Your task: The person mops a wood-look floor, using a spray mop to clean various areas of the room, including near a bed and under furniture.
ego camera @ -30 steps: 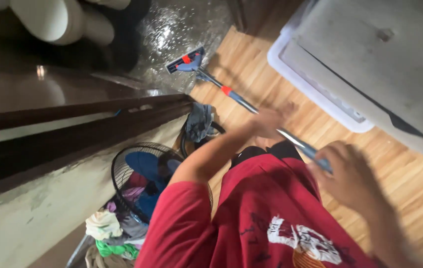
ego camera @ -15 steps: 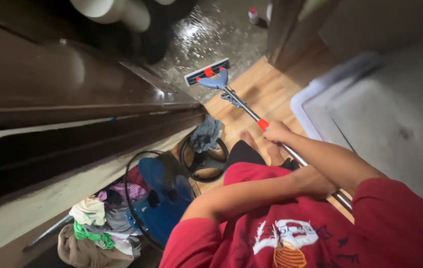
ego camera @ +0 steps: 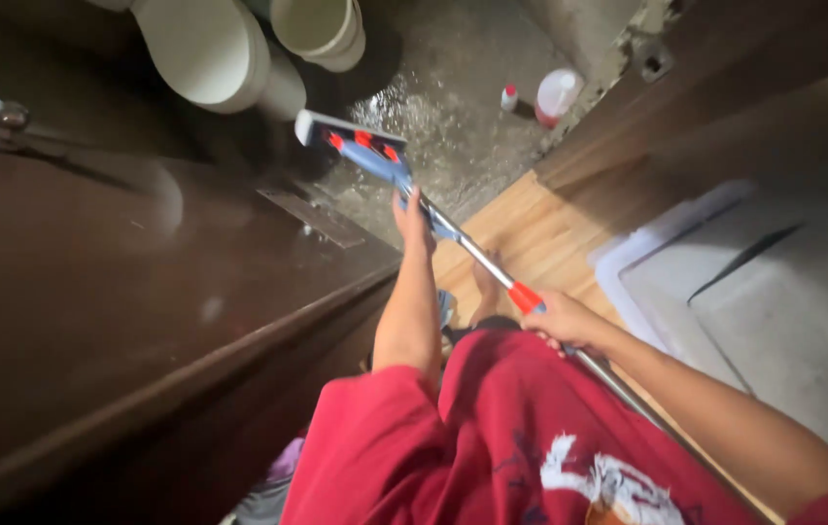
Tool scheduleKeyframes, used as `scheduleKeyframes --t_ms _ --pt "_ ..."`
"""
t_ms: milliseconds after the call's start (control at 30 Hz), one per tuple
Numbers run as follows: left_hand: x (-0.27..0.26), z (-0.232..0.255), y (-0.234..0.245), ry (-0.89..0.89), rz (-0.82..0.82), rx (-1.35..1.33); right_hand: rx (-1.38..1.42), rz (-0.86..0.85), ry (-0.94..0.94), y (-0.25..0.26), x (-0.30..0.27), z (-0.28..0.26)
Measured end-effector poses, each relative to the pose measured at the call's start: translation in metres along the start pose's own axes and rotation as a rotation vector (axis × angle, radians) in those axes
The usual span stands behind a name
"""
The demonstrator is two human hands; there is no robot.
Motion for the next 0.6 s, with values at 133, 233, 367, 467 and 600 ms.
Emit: scheduleKeyframes --t_ms 133,233,367,467,600 --pt "0.045 0.030 -0.004 -0.068 -0.058 0.117 0.099 -0.098 0.027 -0.019 0.007 -0.056" --pt "0.066 0.063 0.012 -0.148 0.004 0.251 0.145 -0.121 -0.014 -0.035 0.024 -0.073" --pt "0.062 0.125 0.055 -0.289 0.089 0.393 0.365 -0.178 0.010 -0.047 0.075 -0.072" --pt "0.020 0.141 0.059 -0.282 0.121 0.598 0.536 -0.213 -0.024 -0.048 0.124 -0.071" --pt "-0.055 0.146 0.018 -0.362 0.151 0.935 0.549 -0.178 -0.085 -0.038 0.147 -0.057"
Point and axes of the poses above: each hand's wrist, its own x-axis towards the middle knuckle, its own y-axis out of the back of the hand, z = x × y, the point moved 6 cm from there along x, towards the middle knuckle, and after that the axes turned 1 degree about -y, right-handed, at the moved point
